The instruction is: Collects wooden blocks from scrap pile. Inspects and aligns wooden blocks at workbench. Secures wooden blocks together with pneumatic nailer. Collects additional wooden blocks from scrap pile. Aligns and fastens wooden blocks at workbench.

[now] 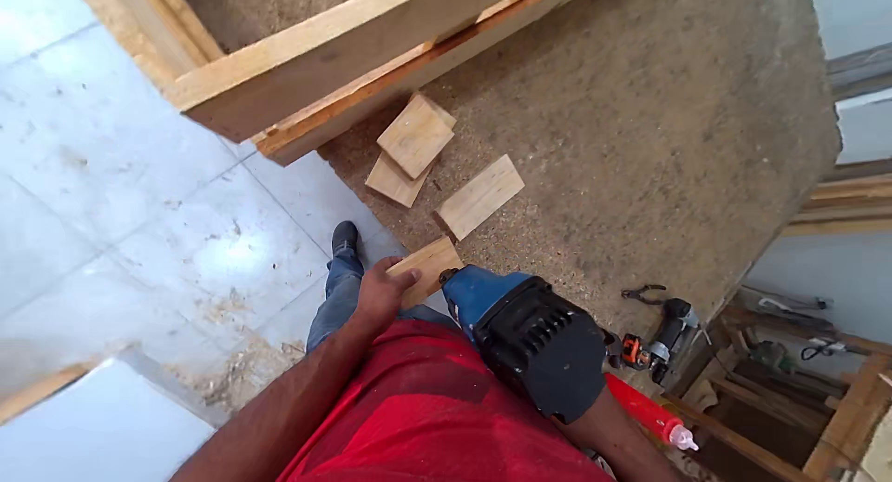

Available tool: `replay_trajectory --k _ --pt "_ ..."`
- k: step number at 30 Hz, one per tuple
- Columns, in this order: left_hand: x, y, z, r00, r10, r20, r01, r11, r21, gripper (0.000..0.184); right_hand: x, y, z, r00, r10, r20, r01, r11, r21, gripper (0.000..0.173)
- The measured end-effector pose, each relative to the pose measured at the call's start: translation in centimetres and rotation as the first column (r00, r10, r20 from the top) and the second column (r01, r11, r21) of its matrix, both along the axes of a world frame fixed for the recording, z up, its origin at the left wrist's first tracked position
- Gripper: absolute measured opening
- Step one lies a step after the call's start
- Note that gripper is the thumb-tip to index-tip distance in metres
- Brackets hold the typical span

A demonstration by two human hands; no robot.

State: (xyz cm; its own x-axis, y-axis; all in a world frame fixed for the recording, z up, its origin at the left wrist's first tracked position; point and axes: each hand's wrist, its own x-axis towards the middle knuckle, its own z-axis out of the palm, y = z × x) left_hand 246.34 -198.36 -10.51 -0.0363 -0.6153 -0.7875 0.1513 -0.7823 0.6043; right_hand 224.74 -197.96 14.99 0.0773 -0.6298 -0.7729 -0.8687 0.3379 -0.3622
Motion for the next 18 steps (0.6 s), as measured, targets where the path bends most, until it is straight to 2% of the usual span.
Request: replay_trajectory --k 3,5,6,8,10,12,15,18 --pt "-0.1 0.1 0.2 1.0 0.013 -0.008 -0.013 0.999 -0.034 0.035 -2.2 2.0 0.8 0.988 -0.15 0.028 0.152 0.98 -0.127 0.048" --pt "0.1 0.0 0.9 0.998 0.042 -0.05 -0.045 0.997 -0.058 0.034 -5.7 4.2 -0.9 0.959 -0.253 0.125 0.28 0.902 -0.328 0.055" --pt "0.4 0.1 1.8 0.995 0.053 -0.083 -0.059 0.996 -0.07 0.035 -7.1 4.3 -1.8 0.941 -0.309 0.136 0.338 0.862 -0.378 0.055" --pt "1.6 0.5 4.5 0.982 0.061 -0.18 -0.085 0.989 -0.124 0.038 -8.1 1.9 -2.3 0.905 -0.416 0.083 0.408 0.798 -0.444 0.046" --pt "3.1 0.9 6.7 0.965 0.076 -0.251 -0.126 0.974 -0.19 0.046 -8.4 -2.0 -3.4 0.871 -0.49 -0.025 0.406 0.748 -0.524 0.039" --pt "4.6 1.1 7.8 0.947 0.128 -0.295 -0.198 0.956 -0.218 0.051 -9.0 -6.1 -6.3 0.835 -0.534 -0.135 0.367 0.722 -0.587 0.046" --pt "5.9 1.0 8.3 0.925 0.219 -0.311 -0.293 0.931 -0.217 0.052 -10.3 -11.4 -12.1 0.785 -0.548 -0.289 0.317 0.756 -0.573 0.067" --pt "6.1 -0.3 9.1 0.906 0.292 -0.307 -0.37 0.898 -0.239 0.053 -10.3 -13.2 -15.9 0.773 -0.546 -0.321 0.331 0.781 -0.53 0.079"
